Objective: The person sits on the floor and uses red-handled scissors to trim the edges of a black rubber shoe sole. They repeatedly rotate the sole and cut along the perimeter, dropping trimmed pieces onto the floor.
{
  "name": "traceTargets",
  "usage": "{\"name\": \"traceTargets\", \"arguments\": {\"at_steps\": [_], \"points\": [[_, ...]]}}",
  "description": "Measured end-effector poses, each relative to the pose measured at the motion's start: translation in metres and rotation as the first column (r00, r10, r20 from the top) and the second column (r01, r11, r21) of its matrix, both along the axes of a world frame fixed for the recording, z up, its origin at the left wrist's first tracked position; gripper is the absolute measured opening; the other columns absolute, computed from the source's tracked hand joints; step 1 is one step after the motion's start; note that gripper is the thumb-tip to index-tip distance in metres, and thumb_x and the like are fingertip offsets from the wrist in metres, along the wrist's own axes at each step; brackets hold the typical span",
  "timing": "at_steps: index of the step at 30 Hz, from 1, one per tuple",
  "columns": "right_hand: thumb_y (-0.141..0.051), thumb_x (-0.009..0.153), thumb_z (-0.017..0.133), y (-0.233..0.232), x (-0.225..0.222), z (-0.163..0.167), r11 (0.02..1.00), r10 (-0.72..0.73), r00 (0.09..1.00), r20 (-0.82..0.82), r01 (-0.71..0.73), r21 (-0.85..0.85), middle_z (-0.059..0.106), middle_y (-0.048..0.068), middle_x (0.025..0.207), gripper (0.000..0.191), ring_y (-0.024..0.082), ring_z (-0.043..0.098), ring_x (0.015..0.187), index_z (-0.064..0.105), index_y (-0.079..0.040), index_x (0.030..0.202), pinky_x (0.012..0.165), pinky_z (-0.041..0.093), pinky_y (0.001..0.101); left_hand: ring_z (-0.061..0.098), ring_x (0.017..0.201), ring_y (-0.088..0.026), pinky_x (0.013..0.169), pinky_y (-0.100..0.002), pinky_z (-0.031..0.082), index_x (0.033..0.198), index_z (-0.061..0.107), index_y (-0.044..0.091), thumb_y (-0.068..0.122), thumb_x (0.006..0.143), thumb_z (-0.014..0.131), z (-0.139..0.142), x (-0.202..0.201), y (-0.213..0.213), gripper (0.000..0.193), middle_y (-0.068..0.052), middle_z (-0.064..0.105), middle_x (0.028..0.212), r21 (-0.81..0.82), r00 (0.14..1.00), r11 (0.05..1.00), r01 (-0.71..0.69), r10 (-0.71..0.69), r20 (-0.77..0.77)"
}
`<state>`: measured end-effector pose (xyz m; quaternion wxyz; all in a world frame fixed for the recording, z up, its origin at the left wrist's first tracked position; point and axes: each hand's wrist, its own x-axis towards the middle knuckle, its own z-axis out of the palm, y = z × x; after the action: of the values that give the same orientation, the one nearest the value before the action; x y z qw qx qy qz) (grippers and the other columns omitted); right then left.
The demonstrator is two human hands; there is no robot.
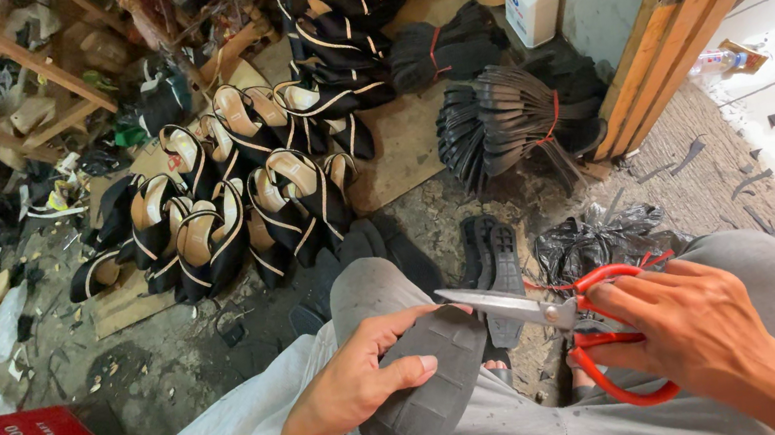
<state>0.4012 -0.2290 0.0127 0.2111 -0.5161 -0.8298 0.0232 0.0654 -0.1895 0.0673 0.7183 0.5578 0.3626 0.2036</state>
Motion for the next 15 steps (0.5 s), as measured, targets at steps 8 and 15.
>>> {"name": "traceTargets", "arguments": {"at_steps": [8,15], "points": [[-0.060,0.060,0.083,0.002,0.005,-0.004,1.000,0.024,0.999,0.039,-0.024,-0.014,0.072,0.003,0.079,0.060,0.029,0.071,0.070,0.070,-0.015,0.098,0.072,0.055,0.0454,0.063,0.101,-0.009,0.092,-0.023,0.049,0.139,0.060,-0.007,0.013,0.090,0.063,0.001,0.000,0.000,0.053,-0.004,0.073,0.112,-0.029,1.000,0.999,0.020,-0.019,0.023],[-0.054,0.065,0.084,0.000,0.007,-0.014,0.961,-0.202,0.977,-0.072,0.183,-0.206,0.068,0.004,0.068,0.058,0.029,0.067,0.064,0.068,-0.016,0.104,0.061,0.052,0.0419,0.063,0.108,-0.008,0.098,-0.024,0.049,0.140,0.059,-0.004,0.015,0.091,0.063,-0.003,0.001,-0.001,0.052,-0.004,0.071,0.121,0.091,0.995,0.992,-0.089,0.084,0.058]]}}
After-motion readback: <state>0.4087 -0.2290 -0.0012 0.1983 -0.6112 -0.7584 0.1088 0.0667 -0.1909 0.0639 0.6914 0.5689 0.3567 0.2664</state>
